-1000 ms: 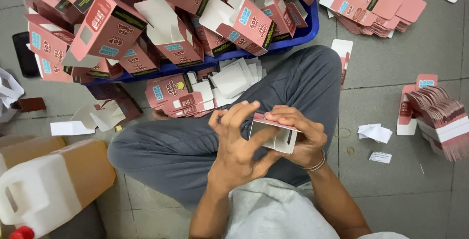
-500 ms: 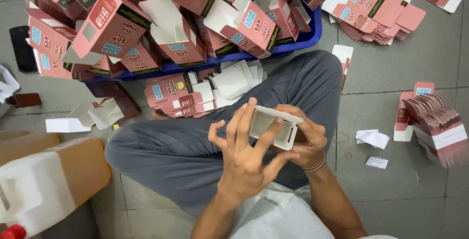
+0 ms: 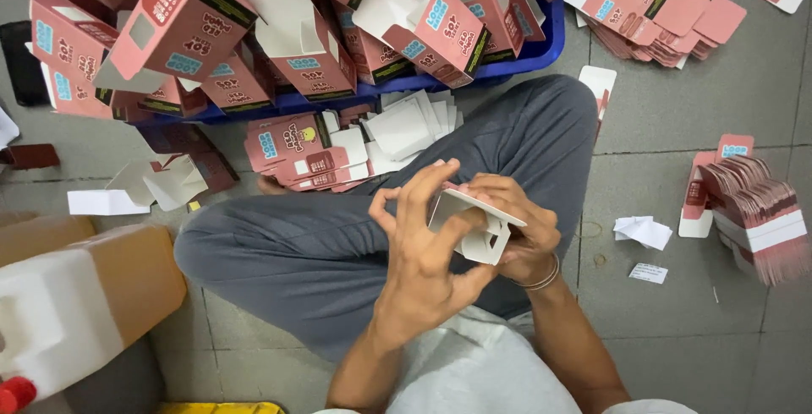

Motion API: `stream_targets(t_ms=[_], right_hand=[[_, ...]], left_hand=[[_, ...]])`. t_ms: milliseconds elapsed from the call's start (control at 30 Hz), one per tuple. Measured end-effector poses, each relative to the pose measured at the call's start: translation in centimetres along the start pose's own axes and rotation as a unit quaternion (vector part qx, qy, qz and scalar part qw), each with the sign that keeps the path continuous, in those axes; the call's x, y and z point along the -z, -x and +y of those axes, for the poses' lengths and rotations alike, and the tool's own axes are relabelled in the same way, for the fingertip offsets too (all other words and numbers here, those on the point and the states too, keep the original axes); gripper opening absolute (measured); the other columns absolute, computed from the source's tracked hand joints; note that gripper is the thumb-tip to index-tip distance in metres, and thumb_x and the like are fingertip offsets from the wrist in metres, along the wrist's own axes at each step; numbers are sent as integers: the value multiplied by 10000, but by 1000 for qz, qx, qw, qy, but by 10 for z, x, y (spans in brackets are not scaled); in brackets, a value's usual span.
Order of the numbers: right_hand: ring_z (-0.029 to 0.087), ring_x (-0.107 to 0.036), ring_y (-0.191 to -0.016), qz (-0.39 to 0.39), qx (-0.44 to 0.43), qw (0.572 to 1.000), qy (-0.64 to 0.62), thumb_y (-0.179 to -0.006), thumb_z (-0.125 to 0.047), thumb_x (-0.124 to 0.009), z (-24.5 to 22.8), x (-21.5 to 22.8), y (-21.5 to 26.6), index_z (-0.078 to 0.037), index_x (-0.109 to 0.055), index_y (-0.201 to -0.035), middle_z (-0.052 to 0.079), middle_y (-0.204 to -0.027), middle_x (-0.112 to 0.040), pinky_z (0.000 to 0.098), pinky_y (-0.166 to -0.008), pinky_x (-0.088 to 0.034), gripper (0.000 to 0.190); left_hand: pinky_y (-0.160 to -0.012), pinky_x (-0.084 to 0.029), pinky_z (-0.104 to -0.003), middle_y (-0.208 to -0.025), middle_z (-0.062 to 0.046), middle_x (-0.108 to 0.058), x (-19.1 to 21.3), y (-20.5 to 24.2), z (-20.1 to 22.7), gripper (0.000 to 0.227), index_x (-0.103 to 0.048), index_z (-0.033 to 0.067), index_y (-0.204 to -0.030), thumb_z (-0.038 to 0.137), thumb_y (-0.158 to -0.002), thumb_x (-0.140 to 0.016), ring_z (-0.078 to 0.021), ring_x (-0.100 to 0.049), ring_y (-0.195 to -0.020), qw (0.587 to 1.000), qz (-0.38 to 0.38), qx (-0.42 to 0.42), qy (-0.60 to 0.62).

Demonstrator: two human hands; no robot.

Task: Folding flat cardboard templates into small product boxes and placing them into a plastic crate.

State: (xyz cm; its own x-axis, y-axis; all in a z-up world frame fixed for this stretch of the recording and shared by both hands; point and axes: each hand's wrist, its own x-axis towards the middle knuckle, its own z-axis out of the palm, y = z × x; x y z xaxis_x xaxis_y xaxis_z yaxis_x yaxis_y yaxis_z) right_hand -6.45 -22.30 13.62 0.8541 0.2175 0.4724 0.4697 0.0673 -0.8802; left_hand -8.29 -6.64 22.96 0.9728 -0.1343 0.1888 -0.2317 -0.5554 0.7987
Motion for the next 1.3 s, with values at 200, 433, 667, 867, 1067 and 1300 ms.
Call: stream_targets(t_ms=[200, 433, 667, 867, 1067, 1300], right_hand=[[347, -690, -1188, -10, -9, 1000, 18, -899, -610, -619, 4, 3, 3, -42, -627, -1247, 157, -1234, -709, 502, -1121, -578, 667], [336, -687, -1180, -20, -12, 1000, 12, -933, -608, -612, 11, 3, 4, -24, -617, -1285, 173, -1246, -701, 477, -1079, -600, 682], [275, -705, -1163, 9, -39, 999, 4, -651, -334, -907, 10, 10, 3, -105, -592, -1360, 137, -1248, -717, 398, -1061, -627, 809], [279, -699, -1175, 23, -28, 999, -13, -678, -375, -881, 8, 8, -5, -131, -557, -1414, 151, -1267, -702, 435, -1105, -607, 840], [267, -695, -1167, 28, -5, 998, 53, -642, -384, -903, 7, 6, -7, -107, -549, -1396, 123, -1256, -716, 410, -1096, -611, 878], [246, -738, -1113, 48, -36, 997, 58, -545, -234, -1002, 13, 4, 8, -46, -553, -1406, 173, -1278, -701, 338, -1008, -653, 989]], left_hand=[[-1092, -160, -646, -1468, -181, -435, -2, -2, 1, 386, -697, 85, -943, 215, -626, -875, -357, -439, -1347, 1000, 10, 20, 21], [-1112, -181, -575, -1481, -169, -458, 2, -5, -1, 364, -662, 80, -908, 178, -623, -866, -331, -459, -1332, 998, 3, 42, 56], [-1069, -181, -627, -1547, -142, -424, 0, 1, -6, 435, -765, 247, -1201, 425, -807, -817, -280, -434, -1375, 995, -25, -12, -96], [-1033, -200, -615, -1600, -128, -335, -8, 9, -9, 439, -676, 354, -1353, 409, -924, -751, -269, -379, -1393, 976, -49, -33, -211], [-1067, -232, -610, -1583, -161, -363, -10, 17, -17, 595, -593, 297, -1440, 420, -902, -817, -261, -449, -1366, 977, -5, -32, -212], [-1139, -304, -559, -1552, -169, -476, -3, 21, -35, 696, -505, 191, -1427, 292, -843, -871, -287, -556, -1313, 999, 15, -49, -3]])
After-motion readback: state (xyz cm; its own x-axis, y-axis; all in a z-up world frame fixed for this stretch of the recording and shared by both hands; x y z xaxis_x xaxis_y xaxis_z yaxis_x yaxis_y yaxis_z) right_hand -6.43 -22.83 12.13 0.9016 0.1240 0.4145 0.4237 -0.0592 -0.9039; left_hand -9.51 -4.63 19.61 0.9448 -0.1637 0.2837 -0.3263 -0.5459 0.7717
